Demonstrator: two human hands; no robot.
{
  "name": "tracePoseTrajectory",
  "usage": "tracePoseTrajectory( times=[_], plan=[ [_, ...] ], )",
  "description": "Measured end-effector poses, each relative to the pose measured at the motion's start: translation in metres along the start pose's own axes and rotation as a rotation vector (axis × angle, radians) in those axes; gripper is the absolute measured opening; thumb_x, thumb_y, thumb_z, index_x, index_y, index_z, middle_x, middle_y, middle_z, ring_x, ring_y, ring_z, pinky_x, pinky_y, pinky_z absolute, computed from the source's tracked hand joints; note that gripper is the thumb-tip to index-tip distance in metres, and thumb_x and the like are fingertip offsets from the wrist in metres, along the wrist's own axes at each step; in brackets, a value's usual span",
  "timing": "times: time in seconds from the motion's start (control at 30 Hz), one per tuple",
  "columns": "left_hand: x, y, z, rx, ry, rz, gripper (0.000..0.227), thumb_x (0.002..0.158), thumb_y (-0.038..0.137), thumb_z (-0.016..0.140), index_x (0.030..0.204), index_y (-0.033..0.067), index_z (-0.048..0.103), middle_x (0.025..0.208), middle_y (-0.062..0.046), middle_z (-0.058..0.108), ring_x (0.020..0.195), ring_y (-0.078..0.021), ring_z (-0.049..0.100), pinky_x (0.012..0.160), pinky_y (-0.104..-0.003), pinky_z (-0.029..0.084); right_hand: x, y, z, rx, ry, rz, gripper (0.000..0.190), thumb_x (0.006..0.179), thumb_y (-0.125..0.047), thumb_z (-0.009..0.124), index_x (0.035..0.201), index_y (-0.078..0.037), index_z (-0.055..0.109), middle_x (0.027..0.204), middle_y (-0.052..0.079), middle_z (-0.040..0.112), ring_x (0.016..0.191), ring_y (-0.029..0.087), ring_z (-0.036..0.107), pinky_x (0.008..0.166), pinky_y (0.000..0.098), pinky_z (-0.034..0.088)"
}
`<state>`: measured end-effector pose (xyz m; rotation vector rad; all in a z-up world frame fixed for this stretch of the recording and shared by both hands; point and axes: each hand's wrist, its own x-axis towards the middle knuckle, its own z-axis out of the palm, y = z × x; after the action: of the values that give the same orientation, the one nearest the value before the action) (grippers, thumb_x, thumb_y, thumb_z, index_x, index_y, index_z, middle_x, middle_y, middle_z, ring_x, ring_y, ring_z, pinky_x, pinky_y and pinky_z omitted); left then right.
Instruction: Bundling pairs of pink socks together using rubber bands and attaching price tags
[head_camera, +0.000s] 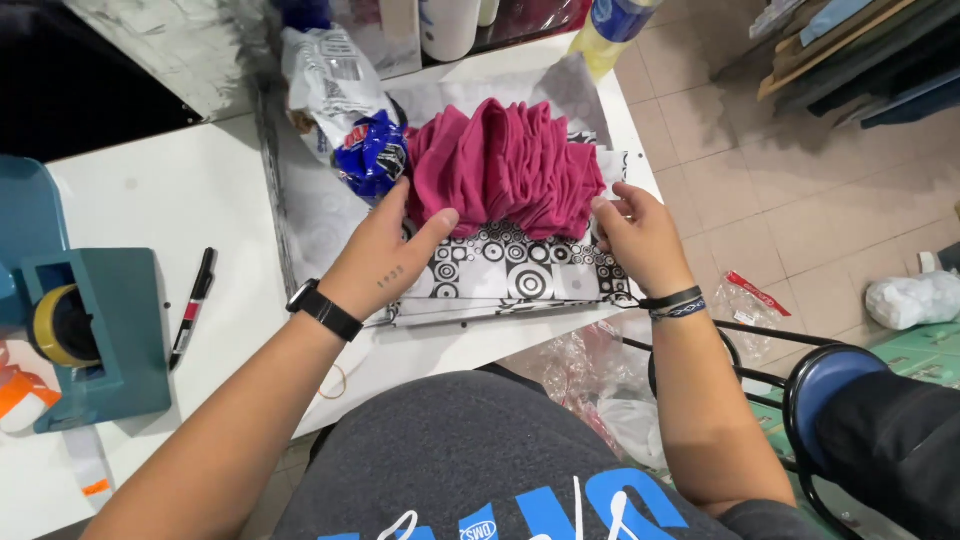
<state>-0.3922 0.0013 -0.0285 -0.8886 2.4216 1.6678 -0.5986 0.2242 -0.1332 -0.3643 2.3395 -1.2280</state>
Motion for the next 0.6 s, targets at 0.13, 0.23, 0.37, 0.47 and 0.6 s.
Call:
tracePoseTrajectory(
  times=[0.13, 0.23, 0.37, 0.47, 0.6],
  plan=[
    [0.02, 0.01, 0.014, -0.045, 0.014, -0.064, 0.096, 0.1, 0.055, 0.052, 0.156, -0.0148, 0.016, 0.156, -0.041, 0.028, 0.148, -0.0472, 0.03, 0.119, -0.053, 0.031, 0.019, -0.009, -0.004, 0.073, -0.023, 0.046, 0.066, 0.1, -0.026, 0.068, 0.147, 0.014, 0.042, 0.122, 0.029, 0.065, 0.097, 0.027, 0.071, 0.073, 0.0361, 0.065],
    [0.033, 0.011, 0.018, -0.082, 0.03, -0.106, 0.097, 0.1, 0.058, 0.047, 0.157, -0.0127, 0.015, 0.159, -0.039, 0.025, 0.151, -0.0458, 0.025, 0.123, -0.053, 0.024, 0.04, 0.003, -0.002, 0.122, -0.078, 0.089, 0.065, 0.1, -0.027, 0.068, 0.144, 0.015, 0.045, 0.112, 0.023, 0.067, 0.088, 0.02, 0.071, 0.07, 0.0303, 0.066],
    [0.048, 0.002, 0.023, -0.167, 0.089, -0.134, 0.091, 0.1, 0.06, 0.048, 0.158, -0.0058, 0.022, 0.16, -0.033, 0.029, 0.151, -0.0418, 0.026, 0.124, -0.052, 0.023, 0.05, -0.007, -0.001, 0.308, -0.182, 0.134, 0.063, 0.099, -0.03, 0.068, 0.14, 0.014, 0.049, 0.101, 0.016, 0.068, 0.082, 0.016, 0.071, 0.071, 0.0275, 0.066],
    [0.059, -0.018, 0.024, -0.186, 0.111, -0.185, 0.088, 0.099, 0.062, 0.05, 0.158, -0.0004, 0.029, 0.158, -0.028, 0.035, 0.15, -0.0383, 0.031, 0.123, -0.05, 0.028, 0.055, -0.009, 0.0, 0.393, -0.256, 0.178, 0.058, 0.099, -0.034, 0.067, 0.135, 0.011, 0.057, 0.104, 0.016, 0.068, 0.088, 0.021, 0.07, 0.079, 0.0359, 0.065],
    [0.068, -0.024, 0.023, -0.18, 0.136, -0.205, 0.094, 0.097, 0.063, 0.053, 0.159, -0.002, 0.024, 0.159, -0.031, 0.033, 0.15, -0.0394, 0.03, 0.123, -0.05, 0.027, 0.075, 0.014, 0.008, 0.492, -0.353, 0.216, 0.053, 0.1, -0.032, 0.065, 0.134, 0.008, 0.058, 0.107, 0.018, 0.063, 0.094, 0.025, 0.066, 0.085, 0.0447, 0.063]
  ],
)
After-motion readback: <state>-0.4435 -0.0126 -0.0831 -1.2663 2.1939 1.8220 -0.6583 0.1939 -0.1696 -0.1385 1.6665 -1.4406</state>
